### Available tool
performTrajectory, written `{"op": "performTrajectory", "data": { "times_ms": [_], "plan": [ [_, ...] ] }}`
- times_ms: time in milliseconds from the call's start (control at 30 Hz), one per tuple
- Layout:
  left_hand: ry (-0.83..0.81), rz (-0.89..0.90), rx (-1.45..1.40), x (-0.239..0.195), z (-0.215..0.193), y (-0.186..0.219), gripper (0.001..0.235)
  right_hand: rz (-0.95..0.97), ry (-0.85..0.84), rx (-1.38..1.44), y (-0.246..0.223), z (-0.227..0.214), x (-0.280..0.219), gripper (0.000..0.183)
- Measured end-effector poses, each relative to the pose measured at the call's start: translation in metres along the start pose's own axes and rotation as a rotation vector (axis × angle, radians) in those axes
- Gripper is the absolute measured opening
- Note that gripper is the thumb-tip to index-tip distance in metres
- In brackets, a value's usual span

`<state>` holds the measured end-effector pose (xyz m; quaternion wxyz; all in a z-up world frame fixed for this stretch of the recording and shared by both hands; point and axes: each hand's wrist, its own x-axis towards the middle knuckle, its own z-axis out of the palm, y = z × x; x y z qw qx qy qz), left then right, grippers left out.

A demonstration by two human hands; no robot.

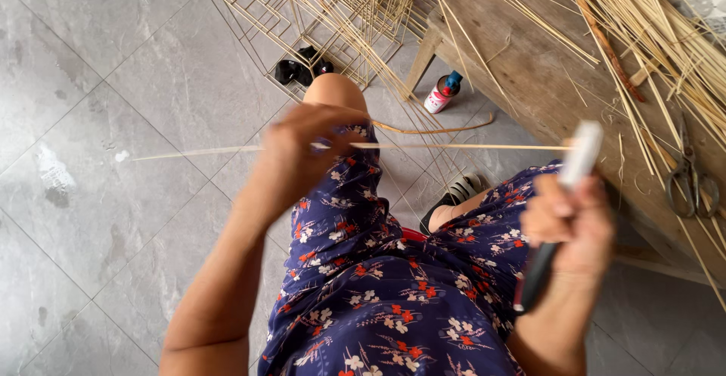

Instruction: The person sits on a low stool and uses a knife to split and sharpen thin bamboo strips. They then insert these prepared strips into a wire basket frame, weaving them into the structure.

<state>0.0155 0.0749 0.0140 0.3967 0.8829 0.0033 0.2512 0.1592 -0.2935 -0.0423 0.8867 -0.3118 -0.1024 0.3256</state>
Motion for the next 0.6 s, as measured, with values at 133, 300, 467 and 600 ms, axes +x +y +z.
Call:
{"op": "performTrajectory", "data": {
  "times_ms": [133,300,467,600],
  "plan": [
    [-0.197,0.082,-0.230,0.015,0.051,0.047,0.038,0.095,-0.147,-0.165,0.037,0.066,0.009,0.046],
    [-0.166,0.110,-0.299,0.028,0.072,0.065,0.026,0.077,-0.230,-0.159,0.034,0.100,0.008,0.055],
    [-0.160,0.044,-0.437,0.017,0.077,0.070,0.026,0.042,-0.174,-0.059,0.038,0.106,-0.004,0.053],
    [-0.103,0.041,-0.387,0.016,0.080,0.076,0.027,0.033,-0.159,-0.092,0.044,0.111,-0.010,0.057]
  ]
}}
